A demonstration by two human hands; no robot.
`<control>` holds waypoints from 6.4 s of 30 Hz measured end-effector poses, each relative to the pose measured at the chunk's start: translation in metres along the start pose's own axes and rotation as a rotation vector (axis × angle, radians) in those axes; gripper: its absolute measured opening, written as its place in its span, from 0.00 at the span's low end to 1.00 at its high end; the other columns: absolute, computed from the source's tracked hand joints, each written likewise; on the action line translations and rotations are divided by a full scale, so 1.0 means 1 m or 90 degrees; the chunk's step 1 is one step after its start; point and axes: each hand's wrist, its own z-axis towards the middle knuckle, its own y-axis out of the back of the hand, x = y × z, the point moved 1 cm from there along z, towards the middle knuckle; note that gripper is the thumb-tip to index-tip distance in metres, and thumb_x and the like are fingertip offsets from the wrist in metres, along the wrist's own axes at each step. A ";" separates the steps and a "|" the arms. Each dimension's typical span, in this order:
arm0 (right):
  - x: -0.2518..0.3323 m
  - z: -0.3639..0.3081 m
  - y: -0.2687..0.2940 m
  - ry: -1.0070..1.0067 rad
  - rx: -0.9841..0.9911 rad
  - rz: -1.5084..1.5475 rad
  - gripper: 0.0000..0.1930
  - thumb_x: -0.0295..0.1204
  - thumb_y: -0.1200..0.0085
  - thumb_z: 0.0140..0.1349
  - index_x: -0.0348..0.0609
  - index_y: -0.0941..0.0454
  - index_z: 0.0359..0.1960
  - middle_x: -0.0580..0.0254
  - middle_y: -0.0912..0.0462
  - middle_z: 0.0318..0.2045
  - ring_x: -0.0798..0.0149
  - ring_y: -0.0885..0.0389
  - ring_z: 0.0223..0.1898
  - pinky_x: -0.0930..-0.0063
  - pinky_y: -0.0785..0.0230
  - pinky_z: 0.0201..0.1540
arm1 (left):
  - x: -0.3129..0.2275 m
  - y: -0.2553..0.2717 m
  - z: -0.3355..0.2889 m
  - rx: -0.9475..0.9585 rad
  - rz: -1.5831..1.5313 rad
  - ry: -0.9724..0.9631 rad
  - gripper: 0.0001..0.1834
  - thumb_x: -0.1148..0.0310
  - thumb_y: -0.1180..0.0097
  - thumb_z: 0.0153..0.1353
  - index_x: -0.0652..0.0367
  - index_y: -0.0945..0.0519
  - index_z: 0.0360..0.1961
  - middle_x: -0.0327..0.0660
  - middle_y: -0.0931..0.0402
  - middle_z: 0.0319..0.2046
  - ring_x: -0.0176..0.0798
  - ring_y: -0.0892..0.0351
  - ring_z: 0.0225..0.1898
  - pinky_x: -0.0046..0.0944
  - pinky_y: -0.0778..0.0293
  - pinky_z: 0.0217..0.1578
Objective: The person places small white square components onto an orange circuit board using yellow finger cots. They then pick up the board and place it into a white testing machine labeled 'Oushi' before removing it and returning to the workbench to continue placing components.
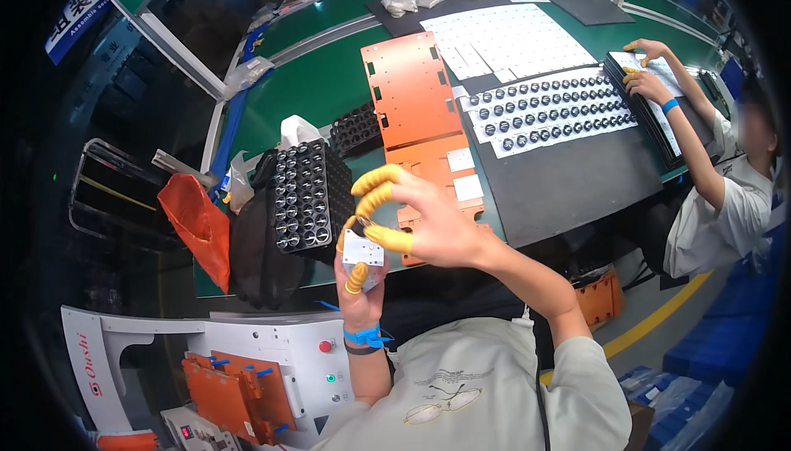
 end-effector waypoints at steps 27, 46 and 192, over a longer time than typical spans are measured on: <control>0.009 -0.040 0.015 0.218 -0.005 -0.379 0.15 0.26 0.32 0.51 0.40 0.17 0.42 0.56 0.19 0.46 0.50 0.21 0.47 0.58 0.28 0.45 | 0.003 -0.027 -0.005 0.047 0.312 -0.189 0.36 0.69 0.26 0.54 0.66 0.27 0.62 0.43 0.24 0.56 0.37 0.23 0.54 0.38 0.29 0.59; -0.085 -0.099 0.105 -0.277 -0.267 -0.330 0.12 0.30 0.36 0.61 0.28 0.17 0.33 0.62 0.29 0.20 0.71 0.36 0.22 0.70 0.43 0.25 | 0.069 -0.005 0.045 -0.088 0.063 0.050 0.22 0.60 0.59 0.77 0.60 0.30 0.65 0.37 0.25 0.45 0.24 0.35 0.31 0.25 0.37 0.24; -0.031 -0.101 0.029 -0.165 -0.073 0.066 0.17 0.22 0.34 0.58 0.38 0.18 0.50 0.61 0.23 0.42 0.63 0.23 0.46 0.71 0.27 0.49 | 0.055 -0.014 0.004 0.212 0.599 -0.319 0.23 0.65 0.30 0.59 0.61 0.26 0.51 0.63 0.26 0.58 0.59 0.28 0.64 0.47 0.30 0.60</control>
